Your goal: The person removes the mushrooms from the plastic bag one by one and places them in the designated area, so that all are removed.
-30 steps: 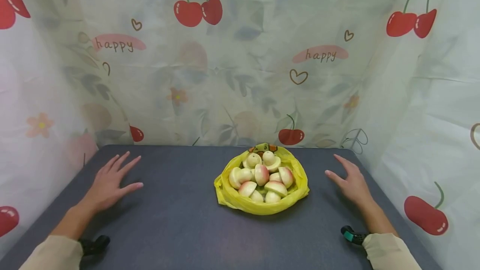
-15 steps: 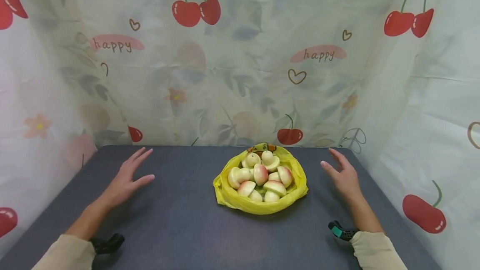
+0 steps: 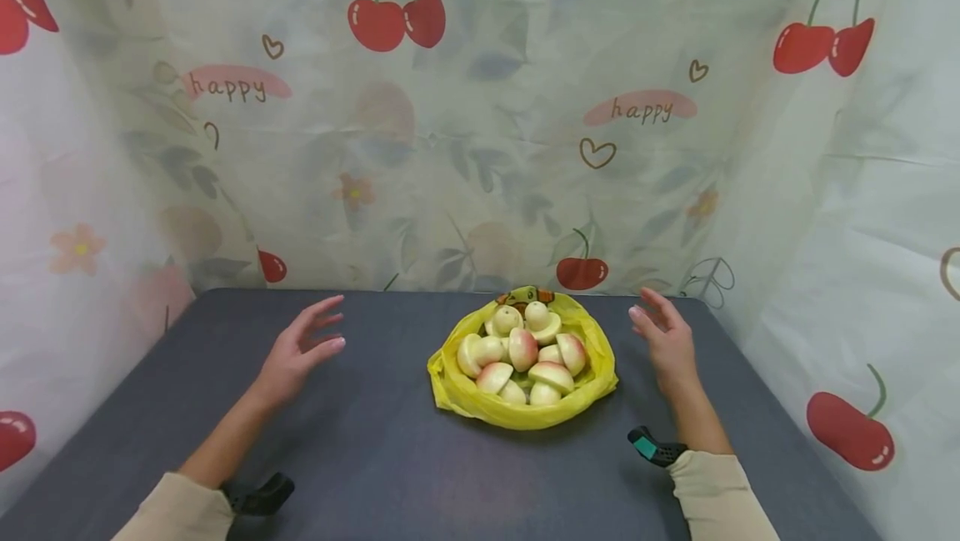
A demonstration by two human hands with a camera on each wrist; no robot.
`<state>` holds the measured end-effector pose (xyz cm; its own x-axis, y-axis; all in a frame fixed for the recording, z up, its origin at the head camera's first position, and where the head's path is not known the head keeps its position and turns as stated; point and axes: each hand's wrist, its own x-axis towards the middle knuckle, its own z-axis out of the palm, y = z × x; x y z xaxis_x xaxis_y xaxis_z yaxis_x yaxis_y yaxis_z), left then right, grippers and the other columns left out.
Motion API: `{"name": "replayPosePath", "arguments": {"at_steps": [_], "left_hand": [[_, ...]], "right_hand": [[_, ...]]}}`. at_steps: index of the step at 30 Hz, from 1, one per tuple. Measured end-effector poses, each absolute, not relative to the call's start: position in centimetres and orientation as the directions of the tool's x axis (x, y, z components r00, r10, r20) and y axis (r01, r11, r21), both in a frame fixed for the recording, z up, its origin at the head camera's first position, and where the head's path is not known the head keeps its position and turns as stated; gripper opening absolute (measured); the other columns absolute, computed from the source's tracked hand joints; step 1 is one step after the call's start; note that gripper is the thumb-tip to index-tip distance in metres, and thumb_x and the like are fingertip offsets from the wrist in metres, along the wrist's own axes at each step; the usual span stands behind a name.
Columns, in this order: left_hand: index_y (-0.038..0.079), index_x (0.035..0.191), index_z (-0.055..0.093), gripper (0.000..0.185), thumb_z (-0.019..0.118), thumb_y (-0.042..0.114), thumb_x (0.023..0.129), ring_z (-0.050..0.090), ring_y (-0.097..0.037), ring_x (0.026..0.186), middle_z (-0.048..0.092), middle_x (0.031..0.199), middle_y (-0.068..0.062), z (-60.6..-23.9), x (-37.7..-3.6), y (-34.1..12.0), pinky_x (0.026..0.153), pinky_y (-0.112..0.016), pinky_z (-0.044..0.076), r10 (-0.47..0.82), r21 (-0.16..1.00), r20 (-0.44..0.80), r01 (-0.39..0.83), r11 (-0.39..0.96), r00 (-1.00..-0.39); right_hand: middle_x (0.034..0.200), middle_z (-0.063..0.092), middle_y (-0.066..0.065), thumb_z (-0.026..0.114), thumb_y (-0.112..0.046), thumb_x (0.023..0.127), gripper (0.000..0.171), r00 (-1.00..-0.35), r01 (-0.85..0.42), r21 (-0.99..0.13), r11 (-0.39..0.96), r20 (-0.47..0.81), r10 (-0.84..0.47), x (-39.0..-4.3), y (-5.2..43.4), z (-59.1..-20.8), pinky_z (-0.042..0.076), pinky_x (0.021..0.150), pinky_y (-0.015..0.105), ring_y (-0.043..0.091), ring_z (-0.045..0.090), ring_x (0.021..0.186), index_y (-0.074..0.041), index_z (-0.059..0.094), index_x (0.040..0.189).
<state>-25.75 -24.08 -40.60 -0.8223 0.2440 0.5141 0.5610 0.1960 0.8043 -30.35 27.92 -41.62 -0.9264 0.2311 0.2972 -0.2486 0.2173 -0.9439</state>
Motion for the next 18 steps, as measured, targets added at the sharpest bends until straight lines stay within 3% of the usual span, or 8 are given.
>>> {"name": "replayPosePath", "arguments": {"at_steps": [3, 10, 15, 18], "left_hand": [[-0.002, 0.144, 0.040, 0.052, 0.057, -0.001, 0.095, 0.051, -0.018, 0.125, 0.047, 0.140, 0.000, -40.8, -25.5, -22.8, 0.089, -0.019, 0.047, 0.229, 0.825, 0.495, 0.537, 0.179, -0.838], [-0.005, 0.138, 0.045, 0.048, 0.062, 0.001, 0.094, 0.050, -0.042, 0.122, 0.048, 0.139, -0.018, -41.3, -25.4, -19.7, 0.088, -0.022, 0.048, 0.236, 0.853, 0.458, 0.499, 0.156, -0.857], [-0.004, 0.136, 0.048, 0.046, 0.064, 0.004, 0.093, 0.052, -0.043, 0.121, 0.050, 0.137, -0.019, -42.0, -25.7, -17.8, 0.089, -0.022, 0.048, 0.241, 0.862, 0.439, 0.481, 0.157, -0.865], [-0.003, 0.134, 0.050, 0.044, 0.065, 0.006, 0.093, 0.054, -0.042, 0.118, 0.052, 0.135, -0.019, -42.5, -26.0, -16.6, 0.090, -0.027, 0.049, 0.237, 0.864, 0.437, 0.479, 0.158, -0.868]], "right_hand": [[0.145, 0.044, 0.010, 0.062, -0.024, 0.097, 0.053, -0.932, -0.239, -0.955, 0.177, 0.277, 0.232, -30.3, 27.2, -41.8, 0.048, 0.082, 0.016, 0.010, 0.051, 0.114, -0.005, 0.046, 0.144], [0.145, 0.045, 0.013, 0.061, -0.026, 0.097, 0.053, -0.950, -0.209, -0.964, 0.167, 0.241, 0.201, -30.5, 26.6, -42.7, 0.050, 0.084, 0.020, 0.012, 0.051, 0.114, -0.004, 0.047, 0.143], [0.146, 0.044, 0.012, 0.060, -0.032, 0.097, 0.053, -0.971, -0.163, -0.969, 0.186, 0.191, 0.142, -30.7, 26.7, -43.5, 0.048, 0.095, 0.036, 0.020, 0.047, 0.123, -0.005, 0.049, 0.142], [0.148, 0.042, 0.011, 0.060, -0.034, 0.097, 0.055, -0.985, -0.117, -0.971, 0.209, 0.140, 0.096, -30.7, 26.8, -43.8, 0.047, 0.096, 0.039, 0.026, 0.043, 0.129, -0.006, 0.047, 0.143]]}}
